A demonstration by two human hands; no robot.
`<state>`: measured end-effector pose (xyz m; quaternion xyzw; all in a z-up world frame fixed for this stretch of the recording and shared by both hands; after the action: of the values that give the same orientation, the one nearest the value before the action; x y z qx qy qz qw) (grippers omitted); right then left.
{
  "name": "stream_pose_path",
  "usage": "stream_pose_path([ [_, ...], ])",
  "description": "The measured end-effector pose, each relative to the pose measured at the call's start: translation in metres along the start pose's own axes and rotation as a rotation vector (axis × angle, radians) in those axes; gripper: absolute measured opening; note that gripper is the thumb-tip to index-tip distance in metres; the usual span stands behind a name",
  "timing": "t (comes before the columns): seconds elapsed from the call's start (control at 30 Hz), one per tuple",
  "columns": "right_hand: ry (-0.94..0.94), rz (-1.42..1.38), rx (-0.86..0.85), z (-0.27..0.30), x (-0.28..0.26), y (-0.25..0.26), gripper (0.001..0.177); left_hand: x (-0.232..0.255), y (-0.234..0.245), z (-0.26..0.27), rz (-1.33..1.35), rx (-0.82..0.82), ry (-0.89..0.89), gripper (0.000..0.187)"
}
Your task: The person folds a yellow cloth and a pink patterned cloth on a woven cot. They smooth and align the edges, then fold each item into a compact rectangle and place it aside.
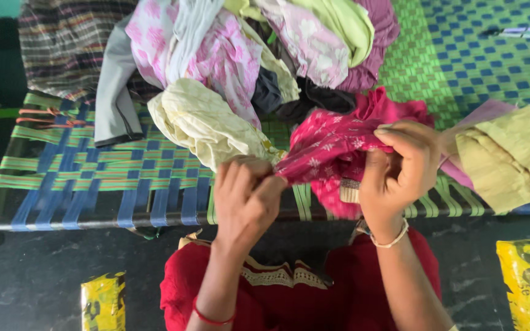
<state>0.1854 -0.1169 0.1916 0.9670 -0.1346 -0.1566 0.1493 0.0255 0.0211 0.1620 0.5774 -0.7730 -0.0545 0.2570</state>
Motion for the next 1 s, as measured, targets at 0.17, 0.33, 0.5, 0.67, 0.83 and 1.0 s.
stream_pose_path([
  [0.17, -0.023, -0.059, -0.291, -0.004, 0.006, -0.018, 0.014, -0.006, -0.030, 0.016, -0.021, -0.135, 0.046, 0.026],
  [0.33, -0.072, -0.069, -0.434, 0.012, 0.024, -0.033, 0.014, -0.008, -0.060, 0.049, 0.011, -0.238, 0.254, 0.015],
  [0.5, -0.105, -0.118, -0.414, 0.014, 0.026, -0.036, 0.013, -0.006, -0.065, 0.047, -0.085, -0.187, 0.388, 0.055],
  [0.67, -0.151, -0.117, -0.403, 0.018, 0.024, -0.041, 0.012, 0.002, -0.075, 0.041, -0.092, -0.128, 0.417, 0.070],
  [0.83, -0.183, -0.084, -0.436, 0.021, 0.029, -0.044, 0.014, -0.008, -0.088, 0.052, -0.254, -0.227, 0.515, 0.025],
  [1.0, -0.068, -0.097, -0.350, 0.011, 0.031, -0.034, 0.014, -0.046, -0.048, 0.040, -0.259, -0.243, 0.602, 0.022],
])
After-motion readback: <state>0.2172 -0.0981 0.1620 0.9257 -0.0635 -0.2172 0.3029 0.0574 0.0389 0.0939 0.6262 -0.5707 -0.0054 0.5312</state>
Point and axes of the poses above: each hand's wrist, its own z-axis away from the middle knuckle, its own y-axis out of the back of the hand, x = y × z, the point moved 6 cm from there along -z, towards the middle knuckle, and after that the axes turned 14 degrees about z, right-handed, at the moved point
